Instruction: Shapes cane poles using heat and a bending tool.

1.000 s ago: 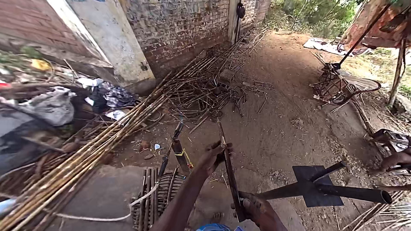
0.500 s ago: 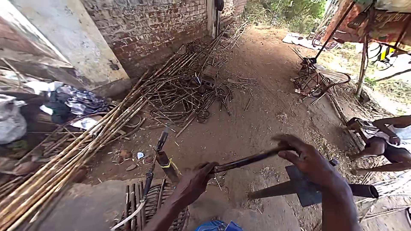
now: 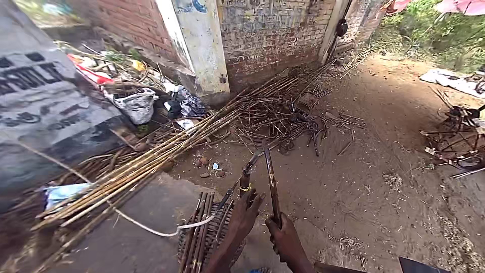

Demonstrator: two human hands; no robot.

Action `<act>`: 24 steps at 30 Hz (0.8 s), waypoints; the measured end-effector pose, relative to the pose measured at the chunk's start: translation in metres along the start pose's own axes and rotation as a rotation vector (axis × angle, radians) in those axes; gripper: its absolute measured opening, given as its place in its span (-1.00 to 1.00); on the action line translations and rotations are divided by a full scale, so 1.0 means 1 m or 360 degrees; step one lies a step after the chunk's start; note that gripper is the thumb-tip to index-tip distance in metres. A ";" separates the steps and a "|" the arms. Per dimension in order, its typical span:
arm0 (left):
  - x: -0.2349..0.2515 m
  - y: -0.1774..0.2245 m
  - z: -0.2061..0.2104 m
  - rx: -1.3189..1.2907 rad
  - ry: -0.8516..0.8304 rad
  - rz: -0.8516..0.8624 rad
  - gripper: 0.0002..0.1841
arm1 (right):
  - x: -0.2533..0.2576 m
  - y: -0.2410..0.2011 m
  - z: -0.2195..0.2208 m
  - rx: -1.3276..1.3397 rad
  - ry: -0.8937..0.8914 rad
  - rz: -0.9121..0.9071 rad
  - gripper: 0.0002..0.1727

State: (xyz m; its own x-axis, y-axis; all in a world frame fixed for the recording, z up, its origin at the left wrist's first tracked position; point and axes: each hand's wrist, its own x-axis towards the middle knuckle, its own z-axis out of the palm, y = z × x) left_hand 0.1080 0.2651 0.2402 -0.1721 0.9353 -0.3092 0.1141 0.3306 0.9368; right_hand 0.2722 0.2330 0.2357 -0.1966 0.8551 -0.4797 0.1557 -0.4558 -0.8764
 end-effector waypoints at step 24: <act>-0.055 -0.051 -0.036 0.0105 0.0032 -0.0144 -0.72 | 0.102 -0.084 0.008 0.0460 -0.0174 0.0077 -0.64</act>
State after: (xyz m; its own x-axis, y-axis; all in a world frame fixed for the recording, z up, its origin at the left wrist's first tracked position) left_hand 0.0760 0.1925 0.2154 -0.2044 0.8986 -0.3882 0.1610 0.4220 0.8922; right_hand 0.2310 0.3567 0.2596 -0.3011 0.8061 -0.5094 -0.1110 -0.5602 -0.8209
